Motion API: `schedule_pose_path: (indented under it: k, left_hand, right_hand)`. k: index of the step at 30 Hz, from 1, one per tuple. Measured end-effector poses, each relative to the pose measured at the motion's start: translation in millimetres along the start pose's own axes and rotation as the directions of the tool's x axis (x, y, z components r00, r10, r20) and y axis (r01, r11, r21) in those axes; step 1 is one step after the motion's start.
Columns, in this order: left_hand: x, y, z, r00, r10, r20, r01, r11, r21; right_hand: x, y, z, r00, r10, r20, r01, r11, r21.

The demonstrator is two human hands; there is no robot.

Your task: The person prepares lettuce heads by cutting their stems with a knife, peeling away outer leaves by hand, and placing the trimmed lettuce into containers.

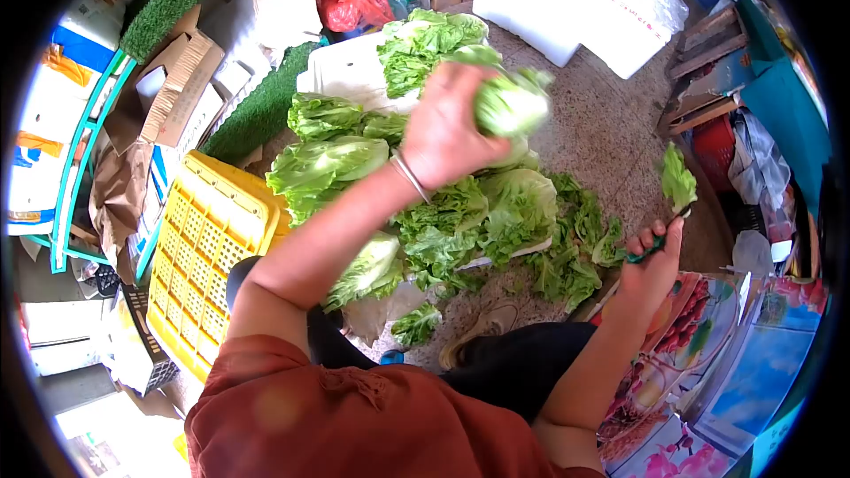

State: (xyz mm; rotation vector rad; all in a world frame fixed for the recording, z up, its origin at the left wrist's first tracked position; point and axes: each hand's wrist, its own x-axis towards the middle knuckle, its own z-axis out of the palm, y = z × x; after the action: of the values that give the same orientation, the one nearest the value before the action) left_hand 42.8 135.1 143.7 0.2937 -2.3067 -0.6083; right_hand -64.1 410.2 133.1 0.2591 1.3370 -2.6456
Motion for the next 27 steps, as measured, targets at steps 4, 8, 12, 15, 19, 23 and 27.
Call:
schedule_pose_path:
  k: [4,8,12,15,19,23,27]
  left_hand:
    - [9,-101,-1,0.94,-0.338,-0.04,0.333,0.886,0.323]
    - [-25,-194,43,0.846,-0.531,0.047,0.456,0.765,0.455]
    - [-31,-200,45,0.599,-0.649,0.468,0.442,0.756,0.482]
    - [2,-207,37,0.39,-0.59,0.707,0.159,0.799,0.58]
    - [57,-166,37,0.621,-0.579,0.529,0.223,0.777,0.589]
    - [78,-178,100,0.81,-0.281,0.514,0.179,0.954,0.24]
    - [86,-169,145,0.8,-0.218,0.558,0.115,0.97,0.214]
  right_hand:
    - [3,-4,-6,0.995,-0.05,-0.081,0.044,0.996,-0.076]
    - [8,-11,-9,0.982,-0.166,-0.095,0.157,0.983,-0.095]
    - [18,-16,-18,0.966,-0.114,-0.232,0.093,0.991,-0.098]
    - [21,-12,-21,0.983,-0.07,-0.168,0.061,0.996,-0.06]
    - [24,-6,-15,0.979,-0.05,-0.198,0.044,0.998,-0.035]
    - [20,3,-5,0.975,-0.063,-0.214,0.036,0.991,-0.129]
    - [22,2,-7,0.979,0.023,-0.202,-0.026,1.0,-0.012]
